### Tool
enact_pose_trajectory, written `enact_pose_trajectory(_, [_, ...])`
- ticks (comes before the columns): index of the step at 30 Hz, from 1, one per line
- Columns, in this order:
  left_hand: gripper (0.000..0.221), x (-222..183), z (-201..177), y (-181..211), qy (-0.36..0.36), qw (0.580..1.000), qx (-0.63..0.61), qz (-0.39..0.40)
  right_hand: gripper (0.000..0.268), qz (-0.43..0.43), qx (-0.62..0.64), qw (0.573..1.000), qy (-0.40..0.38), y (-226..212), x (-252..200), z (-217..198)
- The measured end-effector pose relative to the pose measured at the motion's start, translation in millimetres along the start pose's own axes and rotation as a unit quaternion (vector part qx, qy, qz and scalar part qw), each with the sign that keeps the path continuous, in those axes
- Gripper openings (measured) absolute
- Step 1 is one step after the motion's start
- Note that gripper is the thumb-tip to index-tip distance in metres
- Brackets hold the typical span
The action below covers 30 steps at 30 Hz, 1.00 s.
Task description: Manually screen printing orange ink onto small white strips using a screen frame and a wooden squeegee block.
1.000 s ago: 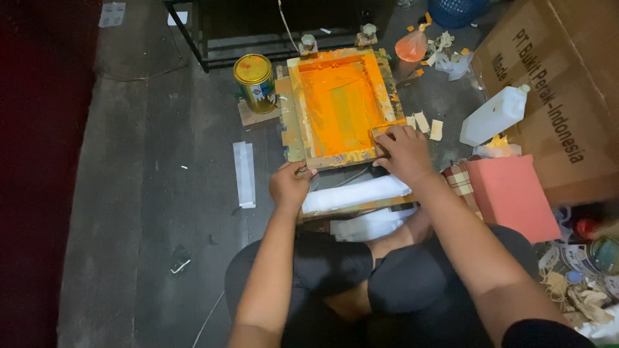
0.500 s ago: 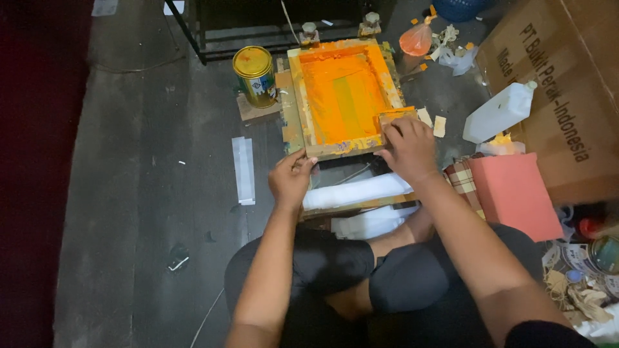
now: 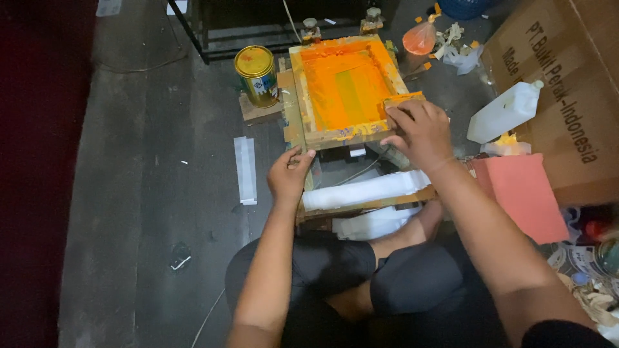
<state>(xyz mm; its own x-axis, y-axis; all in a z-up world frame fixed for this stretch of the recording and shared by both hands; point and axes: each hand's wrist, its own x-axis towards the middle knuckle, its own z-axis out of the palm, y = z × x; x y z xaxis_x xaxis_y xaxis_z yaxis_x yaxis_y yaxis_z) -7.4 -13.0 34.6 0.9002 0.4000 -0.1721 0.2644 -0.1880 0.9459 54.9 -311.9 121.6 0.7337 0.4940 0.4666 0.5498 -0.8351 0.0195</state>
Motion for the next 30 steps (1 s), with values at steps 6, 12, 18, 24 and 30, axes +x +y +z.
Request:
enact_pose_trajectory(6, [0.051, -1, 2, -3, -0.011, 1.000, 0.003, 0.001, 0.067, -0.055, -0.033, 0.997, 0.032, 18, 31, -22])
enact_pose_trajectory(12, [0.039, -13, -4, 14, -0.012, 1.000, -0.018, 0.010, 0.070, -0.022, 0.009, 0.999, -0.026, 33, 77, -44])
enact_pose_trajectory(18, [0.034, -21, -5, 22, -0.018, 0.999, -0.049, 0.014, 0.059, -0.067, 0.049, 0.997, -0.004, 49, 115, -61])
enact_pose_trajectory(24, [0.036, -23, -5, 24, -0.023, 1.000, 0.010, 0.010, 0.052, -0.063, 0.028, 0.997, -0.028, 62, 133, -59])
enact_pose_trajectory(30, [0.029, -28, 3, 25, 0.034, 0.993, 0.078, 0.077, 0.056, -0.069, 0.016, 0.997, -0.044, 67, 140, -57])
